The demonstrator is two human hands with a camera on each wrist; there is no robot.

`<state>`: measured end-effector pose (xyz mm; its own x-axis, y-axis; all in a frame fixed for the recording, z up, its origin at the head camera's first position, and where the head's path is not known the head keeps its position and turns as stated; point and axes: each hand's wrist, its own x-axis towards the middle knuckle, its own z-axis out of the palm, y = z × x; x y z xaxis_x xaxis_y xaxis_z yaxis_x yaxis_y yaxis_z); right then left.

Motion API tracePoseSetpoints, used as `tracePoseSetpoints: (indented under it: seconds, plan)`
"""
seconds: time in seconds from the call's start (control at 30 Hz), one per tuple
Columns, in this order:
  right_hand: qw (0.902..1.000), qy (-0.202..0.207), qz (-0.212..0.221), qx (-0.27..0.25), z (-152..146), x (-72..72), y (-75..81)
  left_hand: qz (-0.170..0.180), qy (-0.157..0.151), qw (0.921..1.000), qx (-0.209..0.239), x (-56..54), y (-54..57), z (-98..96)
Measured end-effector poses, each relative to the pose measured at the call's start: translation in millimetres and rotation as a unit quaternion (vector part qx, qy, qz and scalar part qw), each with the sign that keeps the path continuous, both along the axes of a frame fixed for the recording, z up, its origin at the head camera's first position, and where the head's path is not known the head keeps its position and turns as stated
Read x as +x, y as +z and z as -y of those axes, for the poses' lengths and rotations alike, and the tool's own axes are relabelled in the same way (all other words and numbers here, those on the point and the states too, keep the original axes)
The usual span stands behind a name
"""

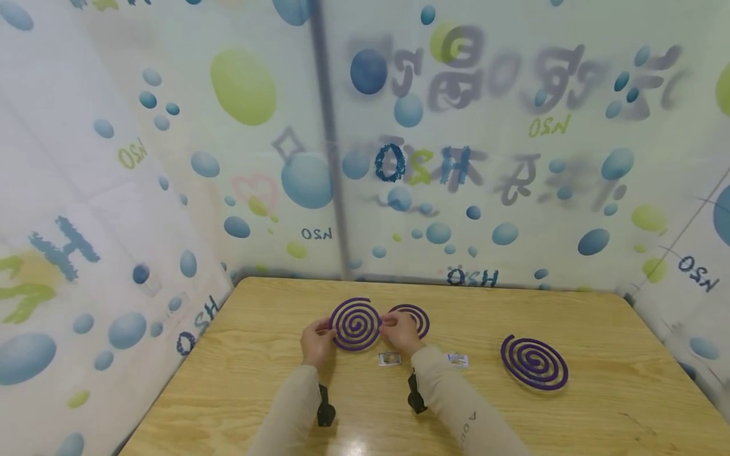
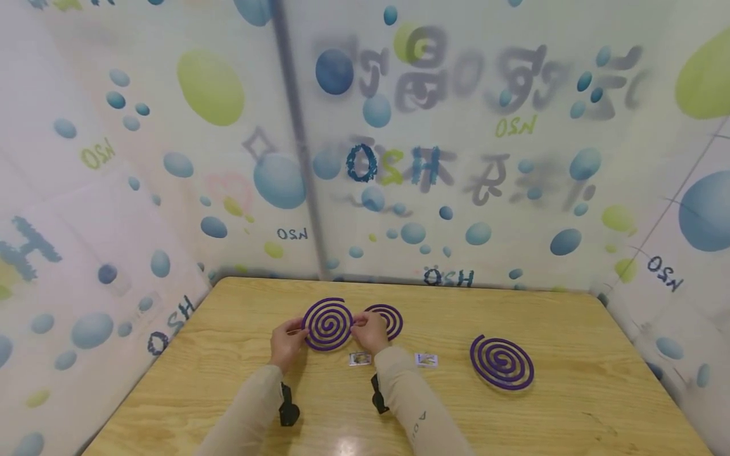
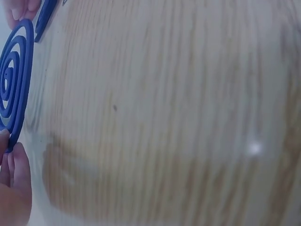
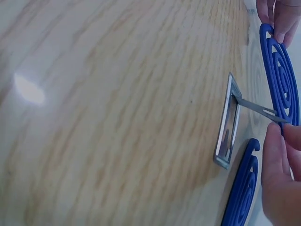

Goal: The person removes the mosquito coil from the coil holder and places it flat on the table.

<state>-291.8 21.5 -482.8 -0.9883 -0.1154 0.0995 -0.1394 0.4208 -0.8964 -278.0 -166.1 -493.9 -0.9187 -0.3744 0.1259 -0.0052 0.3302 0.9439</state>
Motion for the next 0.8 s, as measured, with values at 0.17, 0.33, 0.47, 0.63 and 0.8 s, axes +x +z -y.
tracePoseSetpoints:
  seconds: [0.17,0.33,0.47,0.63,0.8]
  plan:
    - [0.9999,-0.005,0.011,0.002,0.2,-0.8,-4.0,0.003,-0.004,1.0,-0.001,0.6,-0.9,1.6]
    - [0.9995,-0.001,0.029,-0.016,0.2,-1.6,-6.0,0.002,-0.007,1.0,0.005,0.1,0.2,1.6]
    - [0.9962,0.019,0.067,-0.052,0.3,-0.8,-3.9,-0.003,-0.003,0.9999,0.015,-1.0,-0.6,2.3]
    - [0.9874,0.039,0.121,-0.093,1.9,0.8,-1.1,0.003,0.002,0.9998,0.018,-1.6,-1.8,3.8]
    - [0.9823,0.044,0.139,-0.117,3.3,-0.2,-1.7,0.009,0.002,0.9998,0.02,-2.2,-3.6,5.1]
